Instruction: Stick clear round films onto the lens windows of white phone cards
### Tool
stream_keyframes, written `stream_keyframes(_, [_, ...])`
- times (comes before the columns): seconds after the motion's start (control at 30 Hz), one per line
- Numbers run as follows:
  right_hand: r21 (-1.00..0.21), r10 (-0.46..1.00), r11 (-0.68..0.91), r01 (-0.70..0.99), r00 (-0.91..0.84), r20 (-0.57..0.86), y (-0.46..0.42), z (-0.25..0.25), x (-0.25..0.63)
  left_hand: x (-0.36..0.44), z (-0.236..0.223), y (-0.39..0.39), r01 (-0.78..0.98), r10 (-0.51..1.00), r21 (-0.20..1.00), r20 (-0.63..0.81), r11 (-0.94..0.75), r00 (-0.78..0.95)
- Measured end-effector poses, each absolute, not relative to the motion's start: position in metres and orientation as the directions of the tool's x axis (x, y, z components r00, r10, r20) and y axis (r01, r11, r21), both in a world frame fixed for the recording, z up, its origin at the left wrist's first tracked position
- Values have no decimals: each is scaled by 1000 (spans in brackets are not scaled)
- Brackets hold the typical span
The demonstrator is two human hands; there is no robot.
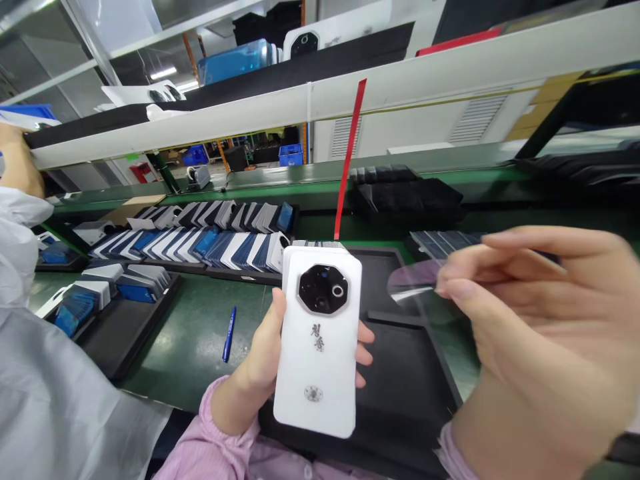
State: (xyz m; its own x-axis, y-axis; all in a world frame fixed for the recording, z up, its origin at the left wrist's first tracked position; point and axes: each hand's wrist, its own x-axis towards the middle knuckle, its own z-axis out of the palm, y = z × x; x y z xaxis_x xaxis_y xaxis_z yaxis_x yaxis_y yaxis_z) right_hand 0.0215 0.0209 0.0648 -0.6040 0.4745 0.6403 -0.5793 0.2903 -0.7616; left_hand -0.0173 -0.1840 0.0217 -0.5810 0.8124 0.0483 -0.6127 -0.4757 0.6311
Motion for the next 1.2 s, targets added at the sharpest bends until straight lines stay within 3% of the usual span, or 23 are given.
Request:
stream_keyframes(0.17, [-822,345,107,-560,-754,559,28,69,-3,-41,15,-174,-615,824,671,-12,-413,-567])
stream_keyframes(0.27, [-849,264,77,-524,-810,524,28,65,-13,-46,8,-170,-638,847,668,-23,-382,-531])
stream_keyframes(0.87, [-843,22,238,-483,-865,501,38,56,-29,-68,-4,-162,-680,883,683,-111,-266,-457])
stream_keyframes(1.2, [-845,2,270,-462,-877,480,32,56,-27,-68,-5,-160,-691,890,673,-105,-265,-443])
